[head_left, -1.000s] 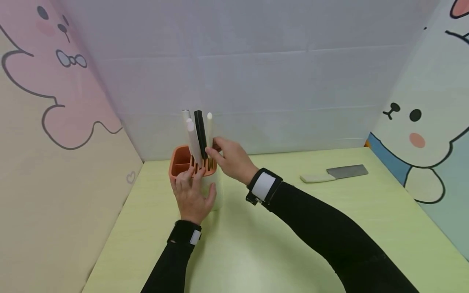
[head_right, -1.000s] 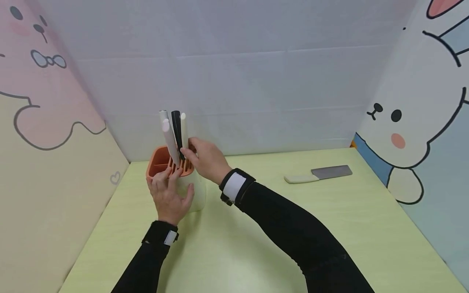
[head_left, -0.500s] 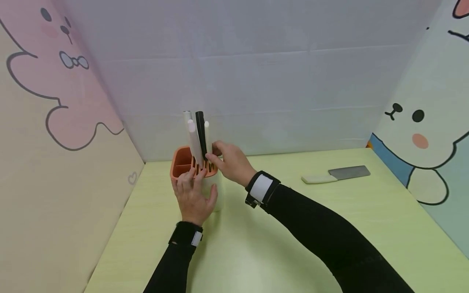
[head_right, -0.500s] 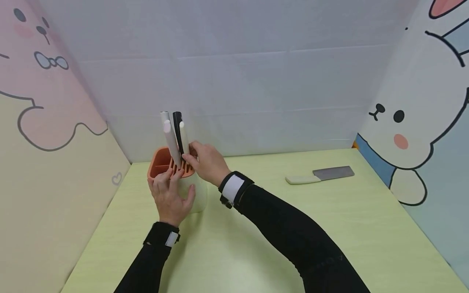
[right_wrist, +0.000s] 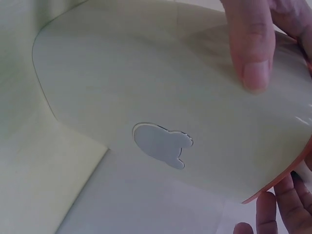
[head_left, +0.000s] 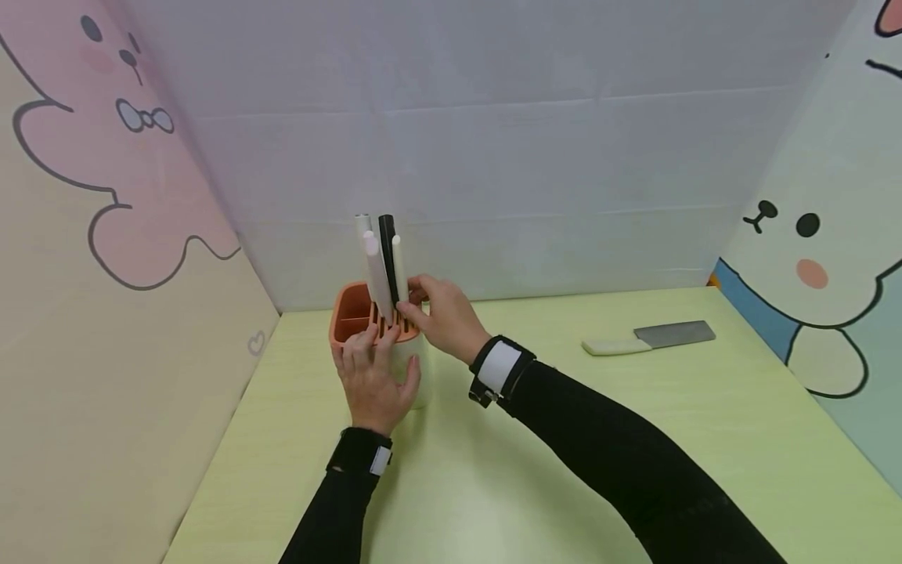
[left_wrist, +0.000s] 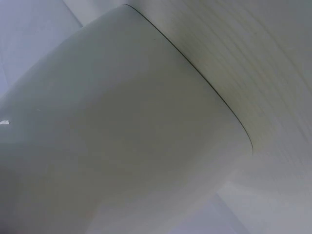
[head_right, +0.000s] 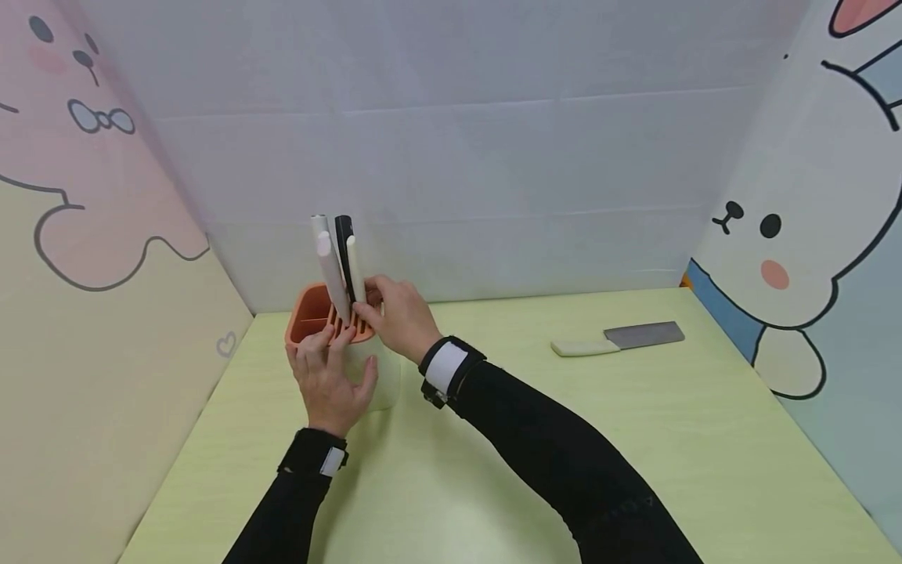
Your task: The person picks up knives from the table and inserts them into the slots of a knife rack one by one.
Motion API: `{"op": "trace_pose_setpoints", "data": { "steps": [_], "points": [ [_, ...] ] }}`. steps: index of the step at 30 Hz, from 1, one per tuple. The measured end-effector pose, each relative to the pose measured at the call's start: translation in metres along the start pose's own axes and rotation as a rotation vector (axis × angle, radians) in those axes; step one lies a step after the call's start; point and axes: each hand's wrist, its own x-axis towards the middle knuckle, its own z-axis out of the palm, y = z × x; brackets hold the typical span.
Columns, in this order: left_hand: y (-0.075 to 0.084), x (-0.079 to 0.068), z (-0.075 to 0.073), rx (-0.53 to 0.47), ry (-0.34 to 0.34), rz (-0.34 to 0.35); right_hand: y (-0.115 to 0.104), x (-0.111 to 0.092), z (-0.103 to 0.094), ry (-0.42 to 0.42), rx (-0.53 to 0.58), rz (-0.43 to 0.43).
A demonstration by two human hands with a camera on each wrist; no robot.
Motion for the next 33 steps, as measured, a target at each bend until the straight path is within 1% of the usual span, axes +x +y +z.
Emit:
{"op": "trace_pose_setpoints", "data": {
  "steps": [4, 6, 10, 12, 14, 17, 20, 22, 24, 29, 31, 33],
  "points": [
    [0.0, 0.0, 0.001, -0.008, 0.004, -0.001, 0.002, -0.001, 0.003, 0.015, -0.003, -0.007],
    [0.0, 0.0, 0.001, -0.01, 0.007, 0.0, 0.003, -0.002, 0.004, 0.019, 0.016, -0.02],
    [0.0, -0.001, 0.002, -0.012, 0.016, 0.005, 0.005, -0.002, 0.005, 0.026, 0.063, -0.072],
    [0.001, -0.001, 0.002, -0.01, 0.02, 0.006, 0.007, -0.003, 0.006, 0.031, 0.067, -0.088],
    [0.002, -0.001, 0.002, -0.014, 0.027, 0.006, 0.009, -0.005, 0.005, 0.035, 0.053, -0.087],
    [0.003, -0.001, 0.002, -0.017, 0.028, 0.006, 0.016, -0.012, -0.003, 0.03, 0.021, -0.051],
    [0.005, 0.0, 0.002, -0.025, 0.026, 0.006, 0.032, -0.022, -0.02, 0.006, -0.011, -0.001],
    [0.005, 0.0, 0.001, -0.027, 0.021, 0.004, 0.05, -0.032, -0.036, -0.018, -0.052, 0.042],
    [0.006, 0.0, 0.001, -0.027, 0.017, 0.003, 0.071, -0.044, -0.055, -0.054, -0.114, 0.098],
    [0.005, 0.0, 0.0, -0.016, 0.007, 0.005, 0.132, -0.087, -0.107, -0.177, -0.285, 0.28],
    [0.003, 0.0, 0.0, -0.013, 0.007, 0.007, 0.154, -0.105, -0.127, -0.217, -0.326, 0.352],
    [0.001, 0.0, -0.001, -0.007, 0.004, 0.008, 0.174, -0.122, -0.147, -0.244, -0.359, 0.405]
  ]
}}
